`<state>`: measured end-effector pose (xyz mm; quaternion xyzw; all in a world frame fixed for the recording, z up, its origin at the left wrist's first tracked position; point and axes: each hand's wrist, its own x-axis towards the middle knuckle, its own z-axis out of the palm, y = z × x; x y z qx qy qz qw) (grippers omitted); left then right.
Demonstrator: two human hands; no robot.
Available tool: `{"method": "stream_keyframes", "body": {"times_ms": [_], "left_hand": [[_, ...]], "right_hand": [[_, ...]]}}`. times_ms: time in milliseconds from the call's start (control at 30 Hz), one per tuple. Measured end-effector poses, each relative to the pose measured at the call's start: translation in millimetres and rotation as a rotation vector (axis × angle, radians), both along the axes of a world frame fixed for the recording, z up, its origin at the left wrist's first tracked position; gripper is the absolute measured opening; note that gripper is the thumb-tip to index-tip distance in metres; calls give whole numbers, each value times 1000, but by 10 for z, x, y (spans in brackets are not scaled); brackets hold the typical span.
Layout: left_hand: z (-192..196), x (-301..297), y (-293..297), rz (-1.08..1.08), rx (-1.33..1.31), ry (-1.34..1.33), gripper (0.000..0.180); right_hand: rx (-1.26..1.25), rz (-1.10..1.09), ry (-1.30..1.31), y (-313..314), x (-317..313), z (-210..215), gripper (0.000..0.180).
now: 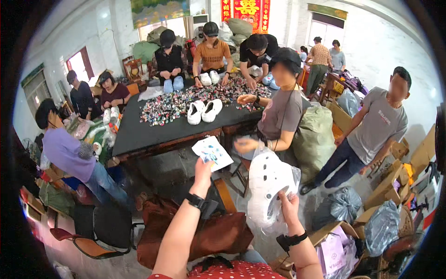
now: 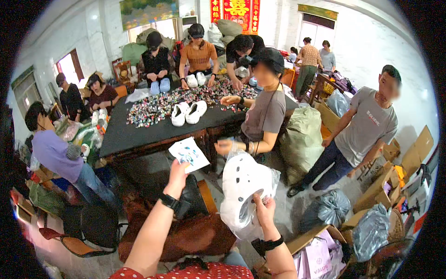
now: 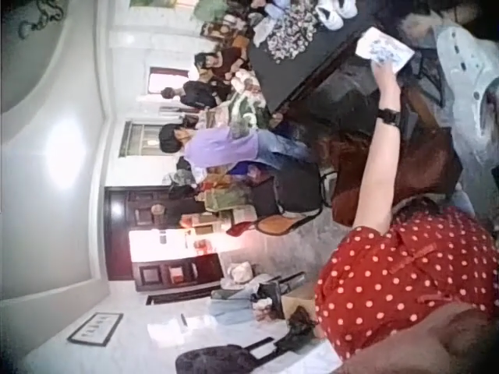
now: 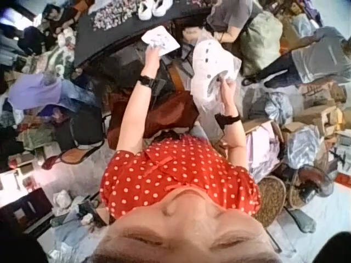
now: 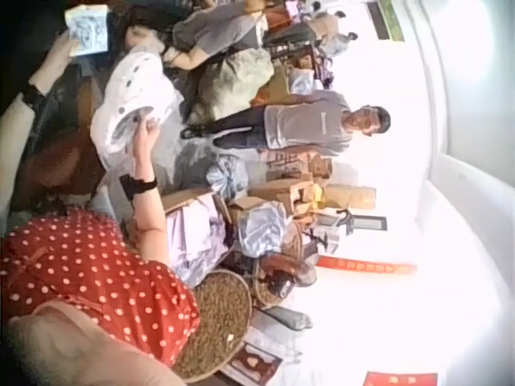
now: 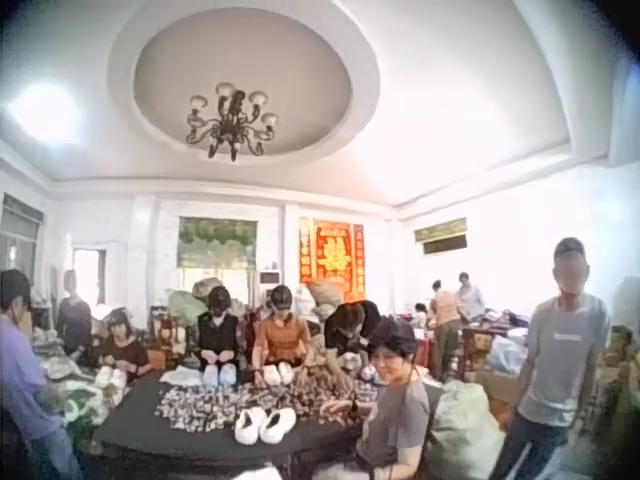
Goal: The recorder picks up a pair of blue clog-style shoes in a plastic bag, inspects them, and places them into a cardboard box.
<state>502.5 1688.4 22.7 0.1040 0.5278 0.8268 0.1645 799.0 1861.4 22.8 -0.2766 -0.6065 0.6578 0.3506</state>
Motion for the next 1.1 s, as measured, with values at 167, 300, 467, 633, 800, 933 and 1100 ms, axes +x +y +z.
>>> {"method": "stream_keyframes", "body": {"times_ms": [167, 300, 467, 633, 800, 933, 1100], "left_hand": [[-152, -55, 602, -8, -102, -11, 35], [-149, -139, 850, -19, -78, -62, 34], [-354, -390, 921, 6, -139, -2, 32], [-438, -556, 930, -56, -214, -38, 31], [-498, -670, 967, -44, -321, -13, 29], [-551, -700, 1030, -4, -272, -138, 28], [-434, -720, 1207, 15, -296, -217, 33]], "right_hand": [[57, 49, -113, 686, -227, 73, 17], [83, 30, -117, 1035, -472, 115, 19], [86, 52, -85, 1194, -884, -15, 17], [97, 46, -175, 1490, -1169, -140, 19], [-23, 27, -109, 1858, -1420, -562, 27], [-197, 127, -21, 2014, -1751, -743, 25], [-246, 153, 3, 2134, -2049, -1156, 29]]}}
